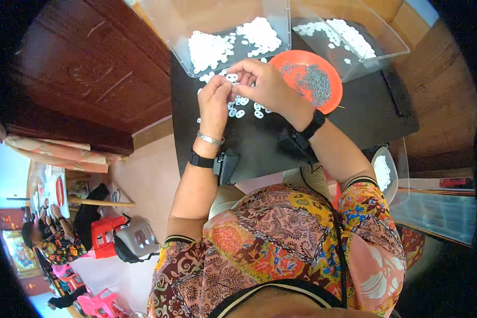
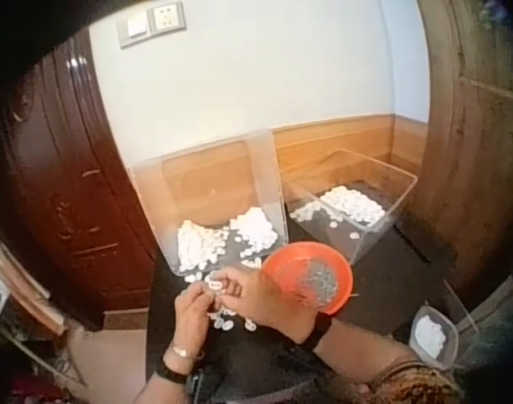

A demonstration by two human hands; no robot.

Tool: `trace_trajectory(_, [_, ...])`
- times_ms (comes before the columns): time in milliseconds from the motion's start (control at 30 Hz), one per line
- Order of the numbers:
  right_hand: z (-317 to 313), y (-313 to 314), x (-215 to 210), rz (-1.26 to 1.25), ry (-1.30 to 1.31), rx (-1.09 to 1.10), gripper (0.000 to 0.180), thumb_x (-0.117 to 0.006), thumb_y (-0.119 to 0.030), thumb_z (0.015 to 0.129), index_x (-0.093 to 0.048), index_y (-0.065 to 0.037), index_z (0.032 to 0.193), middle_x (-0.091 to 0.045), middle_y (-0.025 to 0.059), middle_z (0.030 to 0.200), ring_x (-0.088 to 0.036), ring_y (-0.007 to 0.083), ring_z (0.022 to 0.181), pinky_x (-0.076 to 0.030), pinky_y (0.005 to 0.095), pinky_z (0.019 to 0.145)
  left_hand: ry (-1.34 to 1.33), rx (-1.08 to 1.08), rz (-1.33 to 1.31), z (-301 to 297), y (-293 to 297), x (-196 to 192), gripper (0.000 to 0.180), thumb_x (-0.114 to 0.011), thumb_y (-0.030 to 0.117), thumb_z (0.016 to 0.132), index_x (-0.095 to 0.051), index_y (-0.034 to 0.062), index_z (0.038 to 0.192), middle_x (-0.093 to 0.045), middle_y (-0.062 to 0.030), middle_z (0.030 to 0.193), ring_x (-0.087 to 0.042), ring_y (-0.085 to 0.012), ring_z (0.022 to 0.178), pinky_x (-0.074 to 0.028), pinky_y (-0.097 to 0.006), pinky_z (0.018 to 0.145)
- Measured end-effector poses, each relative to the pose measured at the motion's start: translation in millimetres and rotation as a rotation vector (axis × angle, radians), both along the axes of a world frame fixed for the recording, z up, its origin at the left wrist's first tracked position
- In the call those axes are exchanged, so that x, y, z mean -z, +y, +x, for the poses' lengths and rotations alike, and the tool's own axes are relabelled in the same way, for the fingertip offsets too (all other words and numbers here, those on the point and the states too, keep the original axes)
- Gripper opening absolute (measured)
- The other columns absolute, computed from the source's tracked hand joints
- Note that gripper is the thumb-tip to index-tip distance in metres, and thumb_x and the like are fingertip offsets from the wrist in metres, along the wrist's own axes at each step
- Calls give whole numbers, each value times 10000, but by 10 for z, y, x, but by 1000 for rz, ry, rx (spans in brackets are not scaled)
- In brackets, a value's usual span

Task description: Assembling small metal parts into white plastic components manually.

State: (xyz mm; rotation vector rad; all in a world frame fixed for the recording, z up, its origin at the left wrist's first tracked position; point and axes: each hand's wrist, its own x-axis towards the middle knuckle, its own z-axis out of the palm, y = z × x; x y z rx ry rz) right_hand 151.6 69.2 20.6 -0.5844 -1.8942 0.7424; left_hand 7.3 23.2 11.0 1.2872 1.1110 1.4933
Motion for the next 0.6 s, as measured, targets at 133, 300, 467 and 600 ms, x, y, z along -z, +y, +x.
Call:
trace_trajectory(133, [18, -32, -46, -58, -39, -10, 283, -691, -35, 720, -629, -27, 997, -554, 11, 769, -528, 65, 654, -447, 200, 587, 3, 4, -36, -31, 10, -3, 164, -489, 97, 861, -568, 2, 754, -534, -7, 627, -464, -76, 561, -366, -212, 532])
trace_trajectory(300, [7, -65, -87, -52, -20, -12, 237, -665, -63, 698, -618, -16, 925, -584, 80, 735, -582, 127, 579, -480, 249, 561, -89, 10, -59, -14, -6, -30, 184, -498, 124, 862, -580, -1, 754, -547, -14, 628, -472, -80, 553, -367, -214, 530])
trace_trajectory(467, [9, -68, -54, 67, -81, 49, 285, -701, -44, 688, -628, -33, 963, -550, 41, 739, -544, 98, 605, -456, 226, 560, -78, 44, -54, -25, -8, -23, 182, -495, 132, 866, -584, 10, 765, -552, -14, 629, -475, -77, 546, -367, -212, 521])
trace_trajectory(600, [-2, -81, -68, 132, -86, 73, 278, -702, -43, 683, -624, -38, 949, -551, 49, 741, -552, 116, 610, -464, 239, 562, -130, 39, -89, -18, 2, -43, 186, -474, 135, 878, -590, 16, 796, -545, -4, 629, -480, -71, 541, -372, -208, 518])
